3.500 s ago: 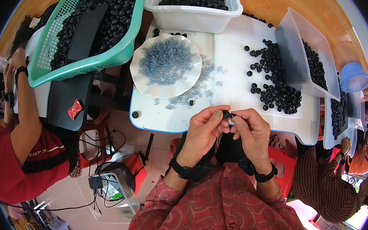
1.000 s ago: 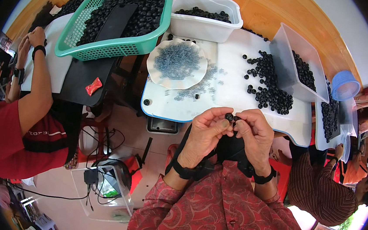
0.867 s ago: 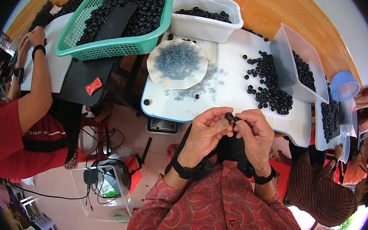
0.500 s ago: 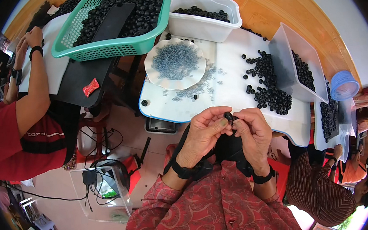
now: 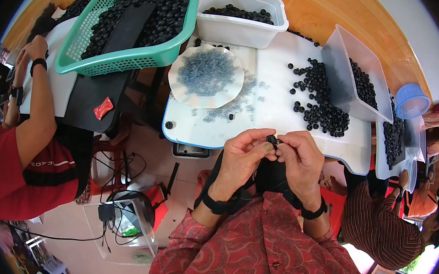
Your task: Assembling small black plastic parts by hand at a workbench.
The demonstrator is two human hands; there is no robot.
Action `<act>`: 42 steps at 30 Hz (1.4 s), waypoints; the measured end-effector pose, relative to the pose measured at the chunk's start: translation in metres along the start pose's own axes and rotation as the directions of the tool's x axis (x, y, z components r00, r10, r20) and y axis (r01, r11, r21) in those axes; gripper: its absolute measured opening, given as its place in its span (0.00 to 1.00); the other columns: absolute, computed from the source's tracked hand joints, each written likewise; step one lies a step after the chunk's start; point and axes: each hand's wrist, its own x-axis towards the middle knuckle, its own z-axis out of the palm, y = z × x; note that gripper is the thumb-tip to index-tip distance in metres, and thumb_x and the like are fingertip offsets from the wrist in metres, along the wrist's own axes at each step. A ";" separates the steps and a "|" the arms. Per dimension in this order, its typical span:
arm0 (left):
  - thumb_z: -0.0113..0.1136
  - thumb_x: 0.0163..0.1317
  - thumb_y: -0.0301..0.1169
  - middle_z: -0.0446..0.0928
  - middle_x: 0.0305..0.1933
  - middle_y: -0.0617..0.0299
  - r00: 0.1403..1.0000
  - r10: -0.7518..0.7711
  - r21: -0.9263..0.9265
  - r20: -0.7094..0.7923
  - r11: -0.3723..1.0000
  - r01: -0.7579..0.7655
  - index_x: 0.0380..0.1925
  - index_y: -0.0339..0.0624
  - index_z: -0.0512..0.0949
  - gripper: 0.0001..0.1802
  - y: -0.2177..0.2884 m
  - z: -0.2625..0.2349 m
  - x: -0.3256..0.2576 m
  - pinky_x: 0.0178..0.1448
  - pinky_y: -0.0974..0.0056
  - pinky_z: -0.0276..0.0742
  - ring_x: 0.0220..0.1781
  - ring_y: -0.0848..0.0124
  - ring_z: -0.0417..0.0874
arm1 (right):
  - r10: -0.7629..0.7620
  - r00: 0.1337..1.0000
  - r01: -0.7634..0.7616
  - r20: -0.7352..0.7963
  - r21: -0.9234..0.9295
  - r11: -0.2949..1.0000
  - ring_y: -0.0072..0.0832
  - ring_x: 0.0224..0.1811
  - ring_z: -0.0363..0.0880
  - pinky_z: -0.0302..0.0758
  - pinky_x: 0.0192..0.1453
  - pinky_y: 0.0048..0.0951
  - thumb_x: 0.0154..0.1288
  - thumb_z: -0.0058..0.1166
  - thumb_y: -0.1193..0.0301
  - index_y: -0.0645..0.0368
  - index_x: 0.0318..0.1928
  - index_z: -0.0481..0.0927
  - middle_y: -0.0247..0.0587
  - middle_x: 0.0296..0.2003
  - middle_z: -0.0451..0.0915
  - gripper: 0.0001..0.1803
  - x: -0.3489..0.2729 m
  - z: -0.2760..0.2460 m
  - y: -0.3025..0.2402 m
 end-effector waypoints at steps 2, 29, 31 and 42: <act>0.60 0.66 0.19 0.83 0.41 0.57 1.000 0.011 0.095 -0.025 0.995 -0.008 0.55 0.30 0.77 0.17 0.002 0.001 0.001 0.47 0.68 0.83 0.38 0.71 0.85 | -0.022 1.000 0.022 -0.004 -0.041 0.999 0.24 0.29 0.80 0.79 0.31 0.24 0.66 0.58 0.83 0.66 0.44 0.80 0.42 0.39 0.78 0.07 0.000 0.001 0.000; 0.61 0.66 0.19 0.83 0.38 0.61 0.998 0.007 0.413 -0.056 0.911 0.017 0.47 0.31 0.80 0.10 0.005 -0.009 0.016 0.42 0.74 0.81 0.36 0.79 0.82 | 0.013 0.998 -0.010 0.060 -0.049 0.999 0.32 0.31 0.83 0.80 0.33 0.28 0.64 0.59 0.84 0.66 0.44 0.81 0.46 0.38 0.80 0.09 0.005 0.003 0.033; 0.62 0.65 0.18 0.83 0.38 0.61 0.998 0.011 0.489 -0.064 0.872 0.022 0.46 0.31 0.81 0.10 0.005 -0.010 0.018 0.42 0.73 0.80 0.36 0.77 0.83 | 0.027 0.998 -0.025 0.056 -0.042 0.999 0.32 0.31 0.83 0.80 0.33 0.28 0.64 0.59 0.84 0.65 0.44 0.81 0.46 0.37 0.80 0.09 0.005 0.003 0.038; 0.63 0.64 0.20 0.83 0.38 0.61 0.999 0.008 0.700 -0.048 0.713 0.028 0.44 0.32 0.82 0.08 0.006 -0.021 0.051 0.39 0.72 0.82 0.34 0.77 0.83 | 0.010 1.000 -0.010 0.008 -0.017 1.000 0.32 0.33 0.80 0.76 0.36 0.29 0.61 0.61 0.83 0.64 0.41 0.84 0.42 0.35 0.78 0.07 0.020 0.013 0.072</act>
